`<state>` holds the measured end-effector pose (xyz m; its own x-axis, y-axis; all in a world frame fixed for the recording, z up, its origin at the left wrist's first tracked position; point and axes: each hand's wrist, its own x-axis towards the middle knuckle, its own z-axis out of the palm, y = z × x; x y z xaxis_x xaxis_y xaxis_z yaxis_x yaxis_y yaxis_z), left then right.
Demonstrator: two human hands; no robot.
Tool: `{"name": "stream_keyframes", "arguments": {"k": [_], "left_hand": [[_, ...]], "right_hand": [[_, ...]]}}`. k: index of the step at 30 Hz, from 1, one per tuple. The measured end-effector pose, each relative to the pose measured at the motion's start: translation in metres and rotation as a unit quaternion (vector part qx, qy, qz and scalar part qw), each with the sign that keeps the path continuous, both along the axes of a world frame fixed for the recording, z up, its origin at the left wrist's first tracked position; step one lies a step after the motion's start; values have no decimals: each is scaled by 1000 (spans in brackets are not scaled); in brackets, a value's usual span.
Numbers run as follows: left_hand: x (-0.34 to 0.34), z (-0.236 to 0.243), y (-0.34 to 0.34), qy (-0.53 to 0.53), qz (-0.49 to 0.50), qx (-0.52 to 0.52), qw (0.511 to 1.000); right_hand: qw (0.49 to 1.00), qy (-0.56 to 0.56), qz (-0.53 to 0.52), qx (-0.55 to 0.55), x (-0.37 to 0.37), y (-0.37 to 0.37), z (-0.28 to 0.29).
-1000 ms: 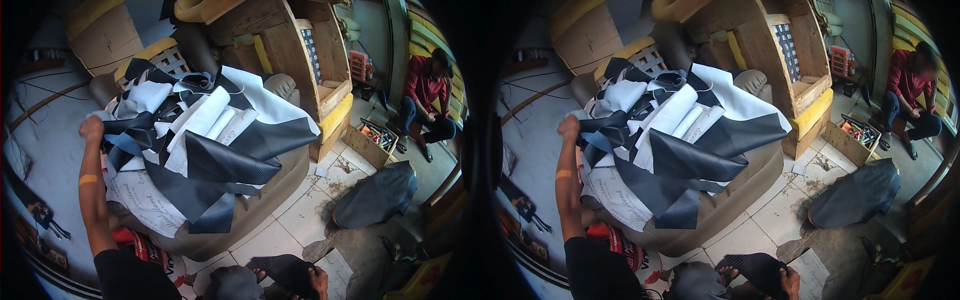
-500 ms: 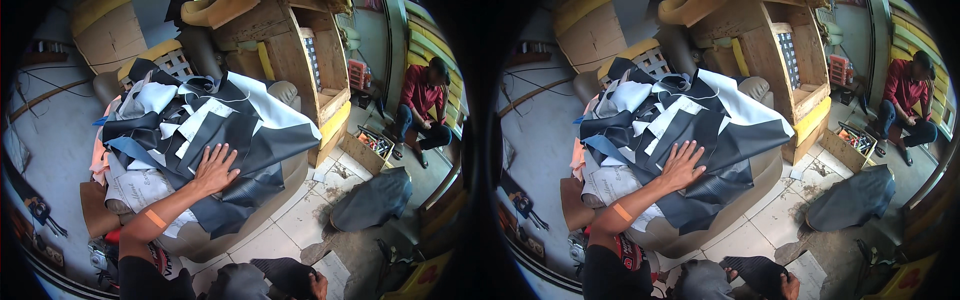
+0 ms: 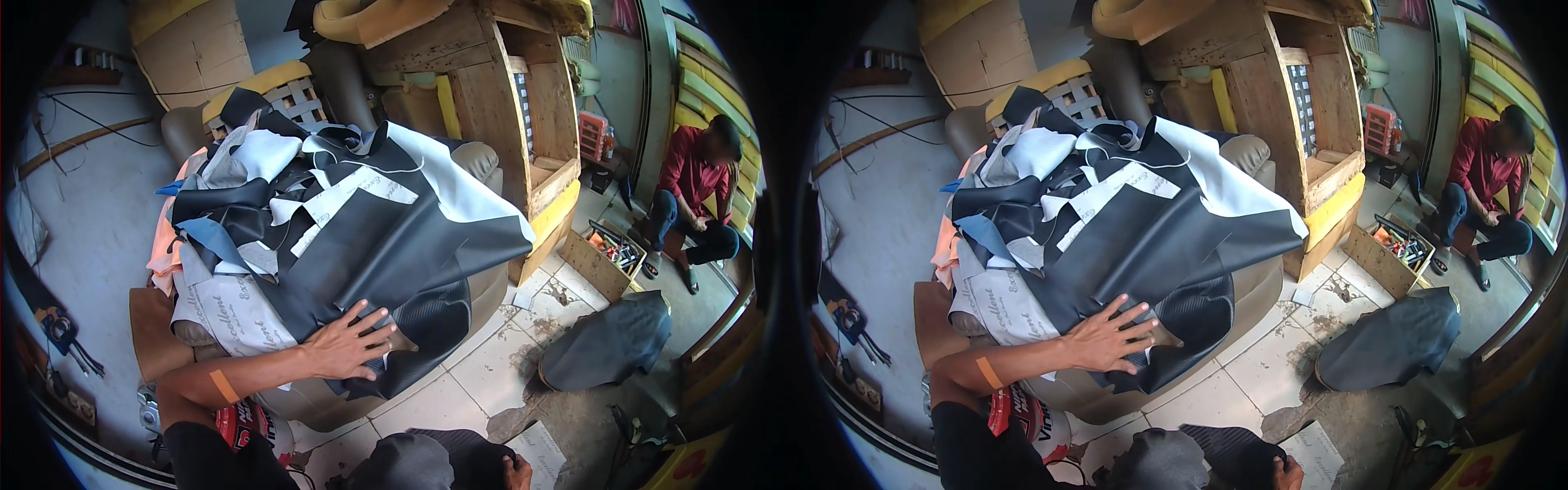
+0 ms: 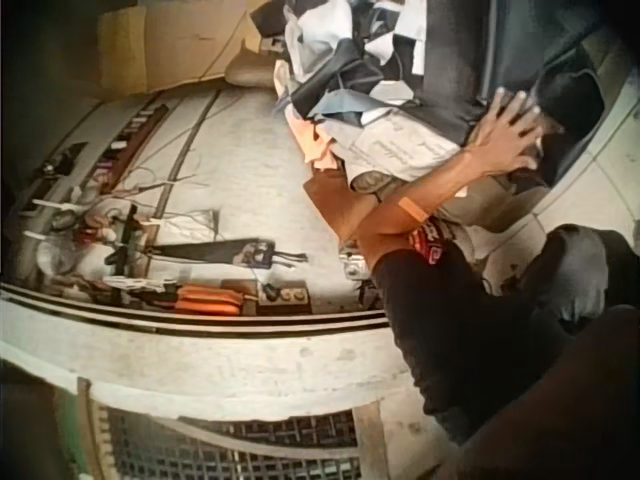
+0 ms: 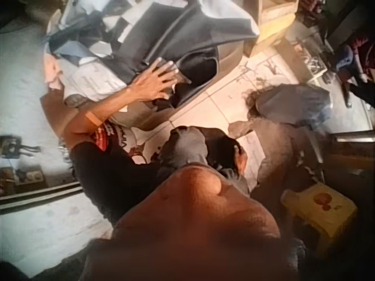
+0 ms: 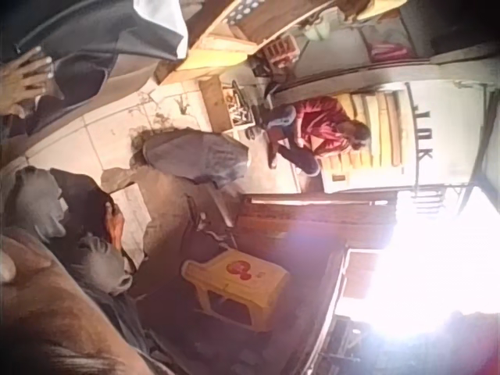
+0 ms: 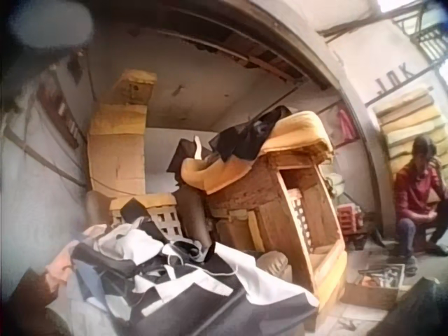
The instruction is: The person sorts through a pile of fabric scraps on a sofa, selects a piece of black material, and cuts it into a specific shape using scissors on the floor. The person repeatedly measures the cut piece against a larger curved object to ensure a proper fit before making further adjustments.
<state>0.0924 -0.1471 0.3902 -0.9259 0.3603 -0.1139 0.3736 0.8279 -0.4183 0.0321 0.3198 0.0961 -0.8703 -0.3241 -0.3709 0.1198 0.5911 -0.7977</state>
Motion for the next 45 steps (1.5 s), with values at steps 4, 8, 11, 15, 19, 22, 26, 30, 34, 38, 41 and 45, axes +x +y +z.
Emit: {"name": "stream_keyframes", "arguments": {"k": [4, 8, 11, 15, 19, 22, 26, 30, 34, 38, 41, 45], "left_hand": [[12, 18, 13, -63, 20, -20, 998], [17, 9, 2, -1, 10, 3, 1000], [12, 7, -6, 33, -9, 88, 995], [8, 5, -20, 138, -96, 62, 984], [-50, 109, -84, 256, -96, -40, 961], [-80, 249, -157, 389, 70, -185, 900], [-78, 358, -239, 497, 363, -296, 730], [-78, 298, -288, 457, 502, -178, 712], [-55, 218, -324, 357, 601, -87, 710], [-60, 201, -306, 261, 682, 0, 683], [-51, 253, -304, 171, 730, 30, 661], [-65, 213, -146, 376, 524, -101, 757]], "right_hand": [[1000, 17, 0, -2, 1, 2, -6], [1000, -7, -4, -3, 2, -7, 7], [1000, -2, -9, -1, -1, -4, -9], [1000, -14, -3, 17, -3, -9, -4], [998, -2, -13, 56, -5, -1, 1], [998, -16, -2, 64, -3, -8, 8], [998, -15, -2, 62, 6, -21, 9], [996, 41, -54, 61, 5, 0, -22], [996, 24, -69, 56, 5, -2, -17], [993, 36, -55, 95, 0, -1, -10], [998, 2, -27, 63, 4, -24, -2], [999, -8, -31, 43, 1, -20, -2]]}}
